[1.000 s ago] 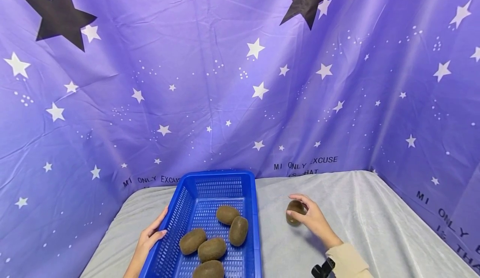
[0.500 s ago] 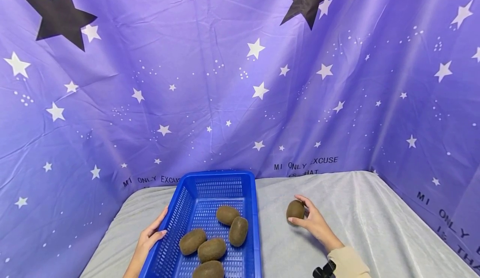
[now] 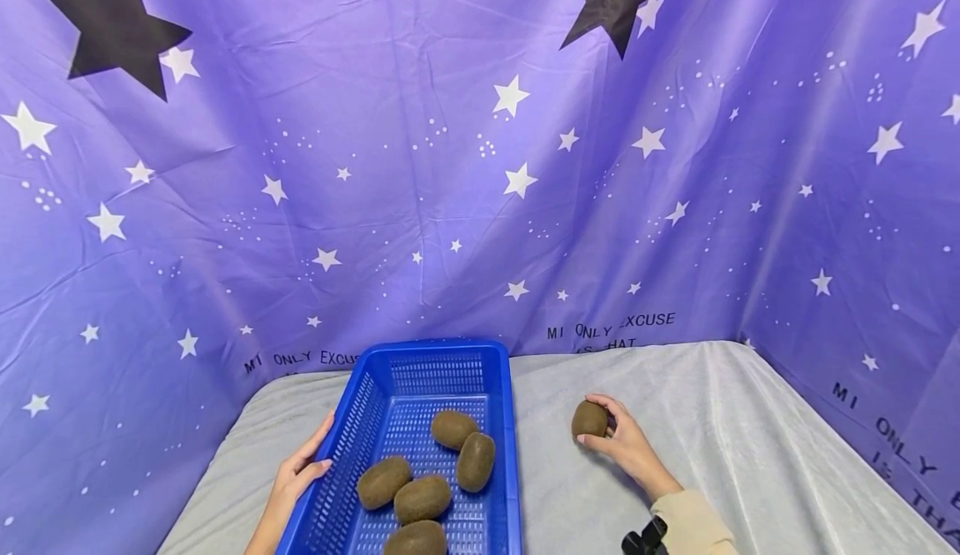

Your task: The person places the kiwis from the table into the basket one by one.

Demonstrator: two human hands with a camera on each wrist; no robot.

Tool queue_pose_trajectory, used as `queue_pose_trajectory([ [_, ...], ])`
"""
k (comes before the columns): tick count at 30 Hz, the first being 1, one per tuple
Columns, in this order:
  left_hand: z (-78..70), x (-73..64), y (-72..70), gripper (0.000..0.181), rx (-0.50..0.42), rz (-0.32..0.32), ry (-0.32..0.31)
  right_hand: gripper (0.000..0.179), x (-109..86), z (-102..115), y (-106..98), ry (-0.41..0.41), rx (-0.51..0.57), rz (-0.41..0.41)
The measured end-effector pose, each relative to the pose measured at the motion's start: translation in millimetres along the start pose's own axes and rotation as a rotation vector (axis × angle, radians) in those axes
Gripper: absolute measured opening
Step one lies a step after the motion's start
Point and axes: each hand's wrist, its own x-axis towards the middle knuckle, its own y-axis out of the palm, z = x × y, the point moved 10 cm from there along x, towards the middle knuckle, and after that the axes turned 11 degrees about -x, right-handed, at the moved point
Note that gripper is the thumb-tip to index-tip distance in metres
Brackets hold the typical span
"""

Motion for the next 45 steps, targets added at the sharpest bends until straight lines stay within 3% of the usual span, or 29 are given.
queue_pose_trajectory([
  [10,-4.7,-0.9,0.8,0.054,-0.014,0.036,0.062,0.064,1.1,2.2,-0.5,-0.005,-0.026,-0.019],
  [17,3.5,-1.3,-2.6,0.055,0.012,-0.005,-0.02,0.064,0.8,6.2,-2.2,-0.014,-0.039,-0.033],
  [23,-3.3,0.2,0.9,0.054,-0.001,0.025,0.043,0.061,1.2,15.1,-3.9,-0.039,-0.042,-0.043],
  [28,-6.1,0.7,3.1,0.054,-0.021,0.043,0.07,0.061,0.8,28.7,-3.1,-0.072,-0.066,-0.036],
  [37,-5.2,0.5,3.5,0.053,-0.033,0.045,0.061,0.057,-10.4,81.7,-3.5,-0.083,-0.086,-0.017],
  [45,-4.8,0.4,3.0,0.053,-0.038,0.036,0.045,0.061,0.3,77.2,10.3,-0.144,-0.017,0.007],
])
